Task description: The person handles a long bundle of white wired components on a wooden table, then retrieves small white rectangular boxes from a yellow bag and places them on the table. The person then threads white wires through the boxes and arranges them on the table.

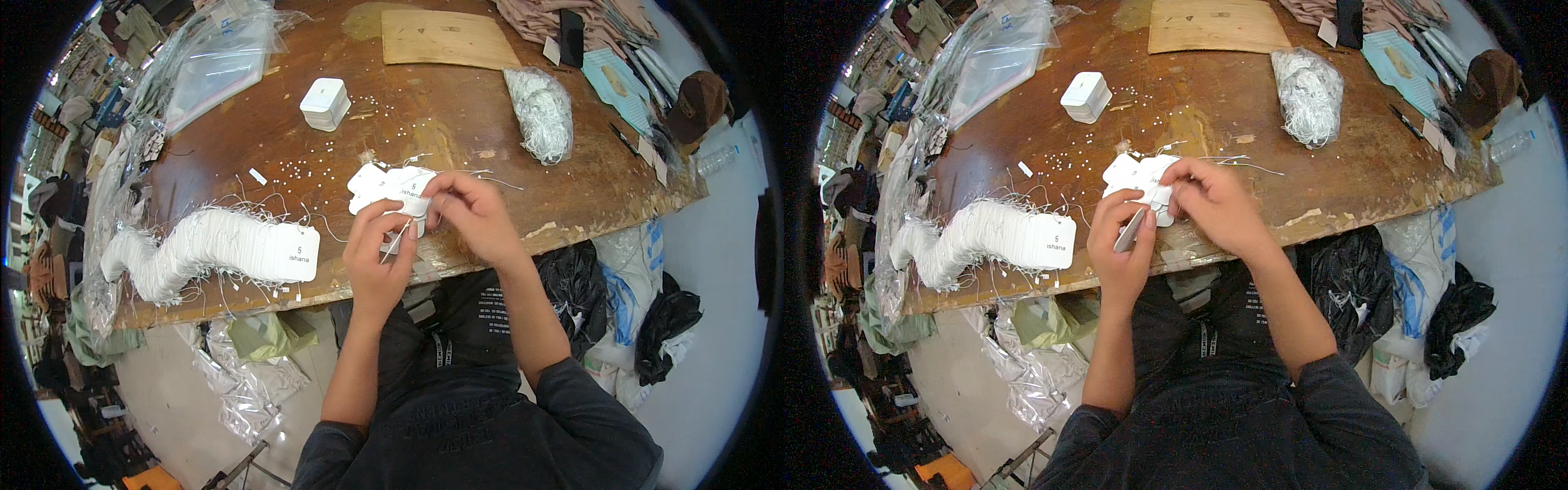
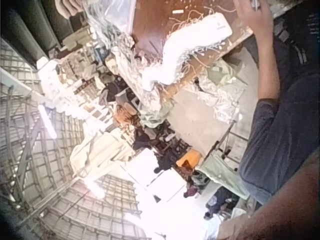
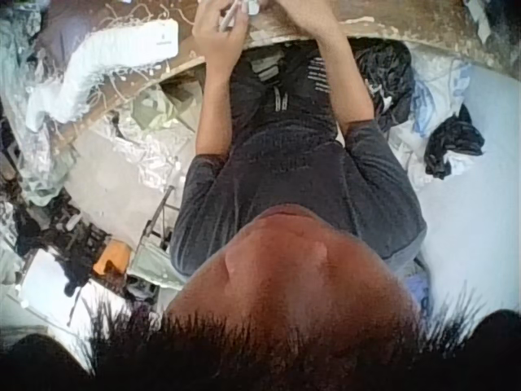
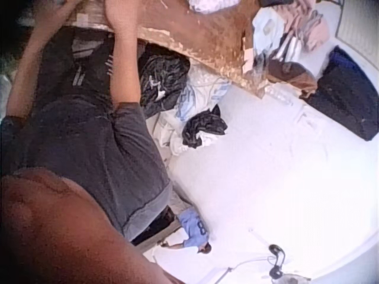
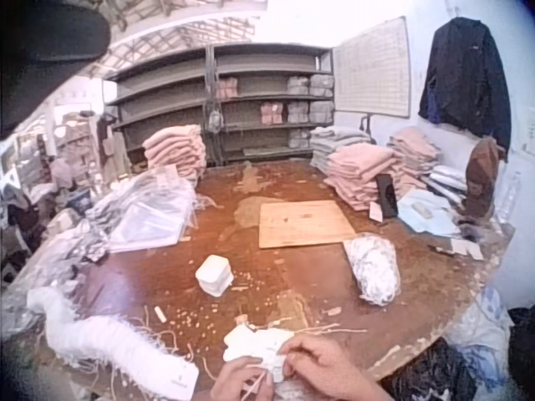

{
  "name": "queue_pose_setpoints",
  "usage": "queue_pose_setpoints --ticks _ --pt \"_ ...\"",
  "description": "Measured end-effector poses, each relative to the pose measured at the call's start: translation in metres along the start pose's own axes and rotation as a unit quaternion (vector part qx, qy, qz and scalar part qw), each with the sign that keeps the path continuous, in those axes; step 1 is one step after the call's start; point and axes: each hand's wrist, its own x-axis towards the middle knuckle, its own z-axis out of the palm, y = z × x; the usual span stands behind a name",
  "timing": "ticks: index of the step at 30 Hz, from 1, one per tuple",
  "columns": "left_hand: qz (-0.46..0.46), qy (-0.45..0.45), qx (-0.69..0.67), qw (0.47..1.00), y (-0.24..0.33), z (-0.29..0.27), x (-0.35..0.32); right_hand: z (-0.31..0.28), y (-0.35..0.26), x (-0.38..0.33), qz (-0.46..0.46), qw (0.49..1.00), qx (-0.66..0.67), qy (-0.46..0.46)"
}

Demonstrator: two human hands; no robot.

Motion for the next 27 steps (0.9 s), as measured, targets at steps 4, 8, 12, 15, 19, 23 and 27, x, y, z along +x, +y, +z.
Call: queue_pose_setpoints --ticks 4,8,12,15,19,23,27 --pt "-0.028 -0.055 -0.069 0.996 0.0 -0.004 0.002 0.012 -0.008 -0.006 -0.005 0.997 -0.067 -0.042" --pt "-0.077 -0.101 -0.096 0.987 -0.005 -0.007 0.001 0.014 -0.012 -0.005 -0.032 0.998 -0.056 -0.006" --pt "-0.079 -0.099 -0.096 0.987 -0.011 -0.008 -0.002 0.002 -0.013 -0.006 -0.033 0.99 -0.131 -0.032" --pt "-0.079 0.009 -0.119 0.99 -0.012 -0.009 -0.006 -0.004 -0.012 -0.009 -0.029 0.983 -0.162 -0.077" --pt "-0.234 0.094 -0.158 0.955 -0.014 -0.01 -0.007 -0.013 -0.01 -0.01 0.021 0.998 0.008 0.055" --pt "-0.106 0.062 -0.078 0.989 -0.014 -0.004 -0.006 -0.015 -0.007 -0.004 -0.14 0.958 0.215 0.127" --pt "-0.215 0.083 -0.27 0.935 -0.01 0.001 -0.011 -0.007 -0.009 -0.007 -0.075 0.963 0.258 0.01"
